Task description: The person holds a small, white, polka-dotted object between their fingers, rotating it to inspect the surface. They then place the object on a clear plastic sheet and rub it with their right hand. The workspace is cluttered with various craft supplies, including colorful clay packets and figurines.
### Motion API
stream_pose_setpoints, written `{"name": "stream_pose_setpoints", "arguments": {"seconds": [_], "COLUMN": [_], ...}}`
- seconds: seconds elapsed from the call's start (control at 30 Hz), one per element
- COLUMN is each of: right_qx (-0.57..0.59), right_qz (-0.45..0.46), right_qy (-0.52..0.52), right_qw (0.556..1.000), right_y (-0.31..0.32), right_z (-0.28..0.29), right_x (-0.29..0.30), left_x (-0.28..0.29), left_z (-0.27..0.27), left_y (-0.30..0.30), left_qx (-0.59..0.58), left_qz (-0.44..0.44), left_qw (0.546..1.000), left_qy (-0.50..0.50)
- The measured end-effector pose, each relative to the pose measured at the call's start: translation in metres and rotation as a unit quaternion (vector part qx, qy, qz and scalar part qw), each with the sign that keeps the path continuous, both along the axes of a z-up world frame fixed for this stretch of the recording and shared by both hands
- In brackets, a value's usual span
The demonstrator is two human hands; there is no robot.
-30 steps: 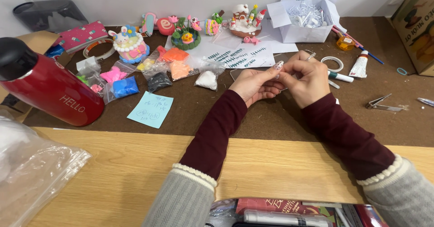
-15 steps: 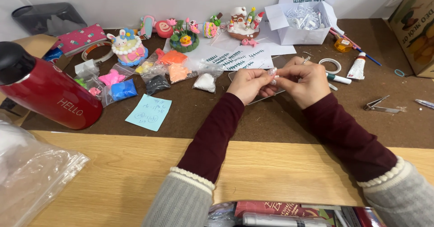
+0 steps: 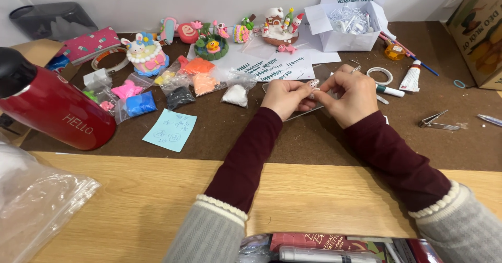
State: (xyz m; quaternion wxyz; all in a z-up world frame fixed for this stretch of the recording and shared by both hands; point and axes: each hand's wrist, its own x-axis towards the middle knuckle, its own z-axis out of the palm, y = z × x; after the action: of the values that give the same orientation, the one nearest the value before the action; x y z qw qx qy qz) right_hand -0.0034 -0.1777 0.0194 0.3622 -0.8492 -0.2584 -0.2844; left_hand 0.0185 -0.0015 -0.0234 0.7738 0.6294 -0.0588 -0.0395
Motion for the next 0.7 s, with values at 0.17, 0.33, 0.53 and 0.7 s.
{"name": "stream_pose_setpoints", "arguments": {"seconds": [0.17,0.33,0.53,0.7], "right_qx": [0.022,0.012,0.041,0.107], "right_qz": [0.007,0.037,0.061,0.115], "right_qy": [0.042,0.012,0.001,0.082], "right_qw": [0.999,0.999,0.997,0.984], "right_y": [0.002,0.006,0.005,0.005], "right_z": [0.0,0.0,0.0,-0.004], "right_x": [0.002,0.002,0.0,0.004], "left_x": [-0.001,0.006,-0.013,0.009], "left_z": [-0.002,-0.007,0.026,0.0], "left_y": [0.003,0.001,0.01,0.009], "left_qx": [-0.049,-0.008,0.168,0.033], "left_qz": [-0.052,-0.022,0.128,0.089], "left_qw": [0.997,0.999,0.972,0.99], "left_qy": [-0.002,-0.033,-0.101,-0.101]}}
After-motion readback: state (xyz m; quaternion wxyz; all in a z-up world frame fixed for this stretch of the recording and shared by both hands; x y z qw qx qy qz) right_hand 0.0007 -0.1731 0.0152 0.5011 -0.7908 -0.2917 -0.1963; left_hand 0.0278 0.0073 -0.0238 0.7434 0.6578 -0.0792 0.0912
